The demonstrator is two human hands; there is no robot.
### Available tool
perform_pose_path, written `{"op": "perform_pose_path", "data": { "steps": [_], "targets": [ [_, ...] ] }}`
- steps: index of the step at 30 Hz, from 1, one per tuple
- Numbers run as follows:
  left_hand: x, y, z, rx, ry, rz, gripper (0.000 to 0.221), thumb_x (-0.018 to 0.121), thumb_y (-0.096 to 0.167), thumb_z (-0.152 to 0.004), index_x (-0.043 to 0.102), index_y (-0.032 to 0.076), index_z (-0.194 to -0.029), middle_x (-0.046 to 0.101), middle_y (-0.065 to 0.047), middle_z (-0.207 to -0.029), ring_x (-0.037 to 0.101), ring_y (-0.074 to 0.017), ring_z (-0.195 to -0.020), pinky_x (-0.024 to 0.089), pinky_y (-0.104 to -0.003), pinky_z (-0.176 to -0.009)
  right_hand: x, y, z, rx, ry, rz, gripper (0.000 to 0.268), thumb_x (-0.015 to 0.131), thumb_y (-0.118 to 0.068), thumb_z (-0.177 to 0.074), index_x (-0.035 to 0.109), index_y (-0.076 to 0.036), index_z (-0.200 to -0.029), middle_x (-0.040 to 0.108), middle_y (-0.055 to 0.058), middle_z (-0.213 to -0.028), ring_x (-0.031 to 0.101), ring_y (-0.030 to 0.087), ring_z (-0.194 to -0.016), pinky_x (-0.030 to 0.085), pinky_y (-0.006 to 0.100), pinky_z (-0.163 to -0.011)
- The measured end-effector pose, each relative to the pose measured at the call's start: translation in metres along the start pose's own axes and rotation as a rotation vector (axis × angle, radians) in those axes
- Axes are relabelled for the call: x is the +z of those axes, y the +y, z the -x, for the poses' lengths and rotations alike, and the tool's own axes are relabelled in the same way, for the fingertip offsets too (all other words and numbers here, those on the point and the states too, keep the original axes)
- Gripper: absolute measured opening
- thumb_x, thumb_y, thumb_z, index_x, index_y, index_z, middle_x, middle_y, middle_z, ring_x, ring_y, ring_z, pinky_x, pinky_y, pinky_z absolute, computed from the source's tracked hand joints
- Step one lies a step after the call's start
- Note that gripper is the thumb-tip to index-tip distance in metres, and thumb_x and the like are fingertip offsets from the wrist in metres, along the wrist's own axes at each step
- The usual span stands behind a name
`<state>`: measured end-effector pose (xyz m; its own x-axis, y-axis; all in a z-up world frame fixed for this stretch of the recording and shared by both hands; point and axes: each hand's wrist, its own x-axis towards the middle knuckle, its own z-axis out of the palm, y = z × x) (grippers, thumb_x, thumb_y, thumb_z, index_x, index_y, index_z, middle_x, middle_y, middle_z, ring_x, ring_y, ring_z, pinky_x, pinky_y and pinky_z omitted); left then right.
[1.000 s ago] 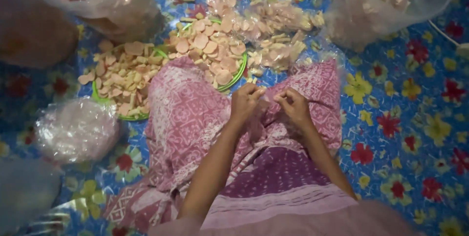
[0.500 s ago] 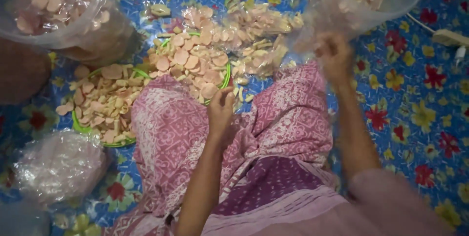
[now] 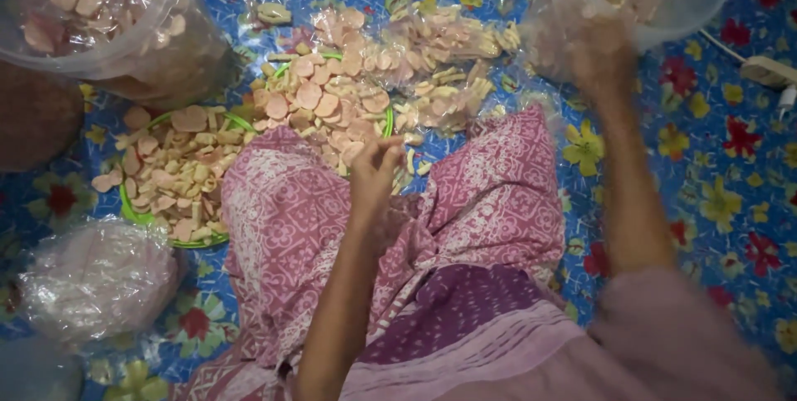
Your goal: Packing small food slices from a pile into plastic containers while sitting on the floor
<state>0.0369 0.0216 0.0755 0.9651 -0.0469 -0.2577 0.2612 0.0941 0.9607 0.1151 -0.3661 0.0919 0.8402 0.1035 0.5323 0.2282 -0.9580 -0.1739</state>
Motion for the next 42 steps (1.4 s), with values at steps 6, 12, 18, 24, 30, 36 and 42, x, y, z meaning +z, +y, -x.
{"op": "perform_pose_path", "data": {
  "steps": [6,12,18,24,30,36,42],
  "targets": [
    [-0.006,-0.009,-0.034,0.072,0.041,0.150,0.016,0.060,0.010,-0.084,0.069,0.007,-0.097,0.068,-0.009,-0.075,0.066,-0.0136,-0.063,0.056,-0.026,-0.064,0.071,-0.084,0.053,0.179,-0.285,-0.221,0.030,0.068,-0.004,-0.074,0.063,-0.010,-0.103,0.056,0.012,-0.104,0.055,0.035,-0.102,0.043,0.045,-0.089],
    [-0.024,-0.084,-0.068,0.083,0.103,-0.003,0.016,0.061,0.009,-0.083,0.069,0.007,-0.097,0.067,-0.010,-0.074,0.064,-0.0154,-0.065,0.053,-0.028,-0.063,0.131,-0.083,0.057,0.113,-0.270,-0.086,0.041,0.074,-0.013,-0.070,0.051,-0.013,-0.103,0.049,0.008,-0.105,0.053,0.032,-0.106,0.042,0.045,-0.088],
    [-0.027,-0.079,-0.070,0.106,0.086,-0.052,0.016,0.063,0.012,-0.082,0.070,0.007,-0.095,0.068,-0.014,-0.081,0.065,-0.0216,-0.071,0.053,-0.033,-0.066,0.130,-0.102,0.037,0.010,-0.279,-0.043,0.013,0.064,-0.013,-0.082,0.059,-0.015,-0.093,0.054,0.007,-0.096,0.054,0.030,-0.100,0.044,0.040,-0.083],
    [-0.022,-0.086,-0.074,0.172,0.106,-0.103,0.019,0.070,0.015,-0.078,0.070,0.011,-0.097,0.068,-0.010,-0.089,0.067,-0.0234,-0.080,0.054,-0.031,-0.069,0.121,-0.118,0.022,0.101,-0.290,-0.336,0.015,0.072,-0.017,-0.079,0.064,-0.021,-0.091,0.060,0.000,-0.083,0.061,0.024,-0.087,0.047,0.036,-0.080],
    [-0.024,-0.050,-0.059,0.361,0.045,-0.115,0.041,0.076,0.020,-0.074,0.065,0.015,-0.113,0.058,-0.007,-0.111,0.056,-0.0264,-0.107,0.046,-0.038,-0.088,0.066,-0.194,0.029,0.479,-0.312,-0.608,0.012,0.071,-0.024,-0.083,0.069,-0.015,-0.091,0.066,0.010,-0.081,0.063,0.029,-0.083,0.047,0.038,-0.078],
    [-0.015,-0.066,-0.060,0.476,-0.065,-0.097,0.035,0.081,0.020,-0.070,0.070,0.019,-0.103,0.066,0.000,-0.094,0.061,-0.0171,-0.098,0.042,-0.030,-0.092,0.078,-0.212,0.058,0.385,-0.278,-0.704,0.012,0.076,-0.021,-0.077,0.071,-0.015,-0.086,0.064,0.006,-0.074,0.063,0.021,-0.078,0.048,0.031,-0.076],
    [-0.013,-0.063,-0.052,0.403,-0.122,-0.137,0.010,0.076,0.022,-0.075,0.074,0.021,-0.085,0.066,0.000,-0.072,0.058,-0.0111,-0.071,0.046,-0.027,-0.078,0.062,-0.227,0.064,0.336,-0.296,-0.738,0.010,0.070,-0.017,-0.081,0.070,-0.011,-0.089,0.065,0.011,-0.080,0.063,0.029,-0.084,0.046,0.037,-0.081]
  ]
}}
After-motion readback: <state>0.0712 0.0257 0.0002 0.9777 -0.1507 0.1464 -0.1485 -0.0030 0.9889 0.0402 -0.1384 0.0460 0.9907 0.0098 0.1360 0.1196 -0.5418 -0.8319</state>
